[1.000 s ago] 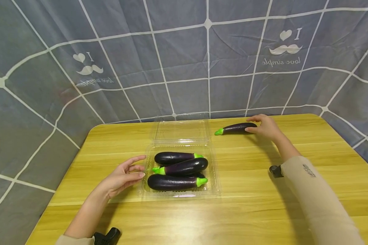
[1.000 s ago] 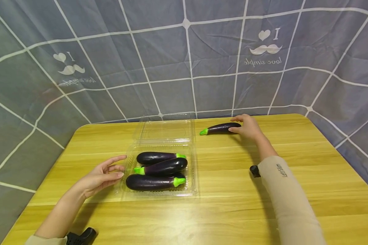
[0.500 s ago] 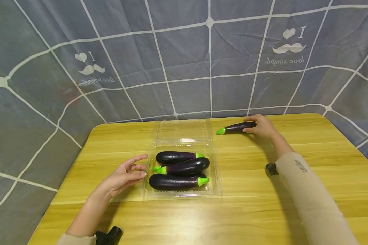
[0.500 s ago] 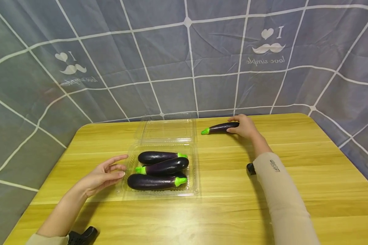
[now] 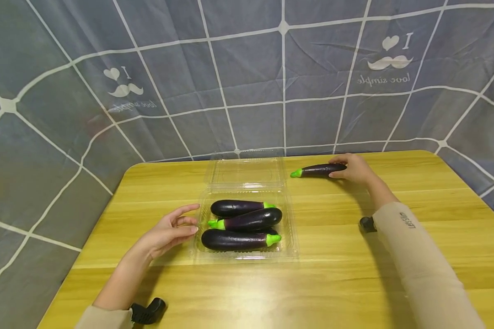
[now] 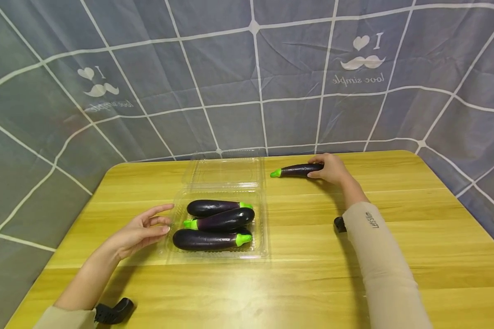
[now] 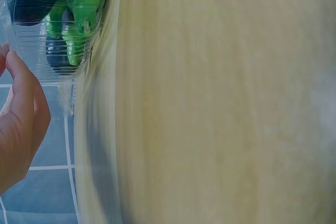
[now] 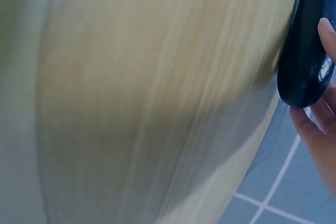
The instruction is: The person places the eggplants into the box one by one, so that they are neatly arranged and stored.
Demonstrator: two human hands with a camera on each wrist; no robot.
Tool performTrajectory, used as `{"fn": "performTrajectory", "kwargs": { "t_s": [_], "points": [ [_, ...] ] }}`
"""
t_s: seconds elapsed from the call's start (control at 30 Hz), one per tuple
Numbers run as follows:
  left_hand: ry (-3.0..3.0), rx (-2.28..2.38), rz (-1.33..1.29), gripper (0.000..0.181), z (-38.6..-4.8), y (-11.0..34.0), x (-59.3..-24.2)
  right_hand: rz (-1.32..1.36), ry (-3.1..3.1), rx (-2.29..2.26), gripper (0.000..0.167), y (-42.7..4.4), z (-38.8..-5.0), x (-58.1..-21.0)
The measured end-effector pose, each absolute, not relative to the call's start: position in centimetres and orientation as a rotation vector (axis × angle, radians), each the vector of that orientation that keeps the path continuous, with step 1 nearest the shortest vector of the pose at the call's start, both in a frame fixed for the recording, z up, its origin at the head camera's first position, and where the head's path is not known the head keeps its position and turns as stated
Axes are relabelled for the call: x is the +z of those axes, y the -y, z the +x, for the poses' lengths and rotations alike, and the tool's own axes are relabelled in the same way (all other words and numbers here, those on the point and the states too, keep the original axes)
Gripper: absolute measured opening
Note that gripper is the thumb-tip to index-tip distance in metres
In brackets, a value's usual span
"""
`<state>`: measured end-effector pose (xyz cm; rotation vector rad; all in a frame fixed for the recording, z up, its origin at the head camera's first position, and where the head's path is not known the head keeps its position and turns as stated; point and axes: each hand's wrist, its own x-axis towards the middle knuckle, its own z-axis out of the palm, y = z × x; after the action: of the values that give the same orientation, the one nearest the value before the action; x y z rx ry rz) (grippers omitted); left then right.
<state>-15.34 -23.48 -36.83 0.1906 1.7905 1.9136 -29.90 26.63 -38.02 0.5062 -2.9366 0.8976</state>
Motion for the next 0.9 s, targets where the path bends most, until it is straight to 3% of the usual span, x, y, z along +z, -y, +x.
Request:
{"fn": "performTrajectory", "kwargs": {
  "t_s": [0.9],
  "points": [
    [-1.773,1.935,0.18,0.065,-15.3,23.4,-36.6,0.442,2.955,0.943,0.044,-27.2,-26.7,-38.1]
  ]
}}
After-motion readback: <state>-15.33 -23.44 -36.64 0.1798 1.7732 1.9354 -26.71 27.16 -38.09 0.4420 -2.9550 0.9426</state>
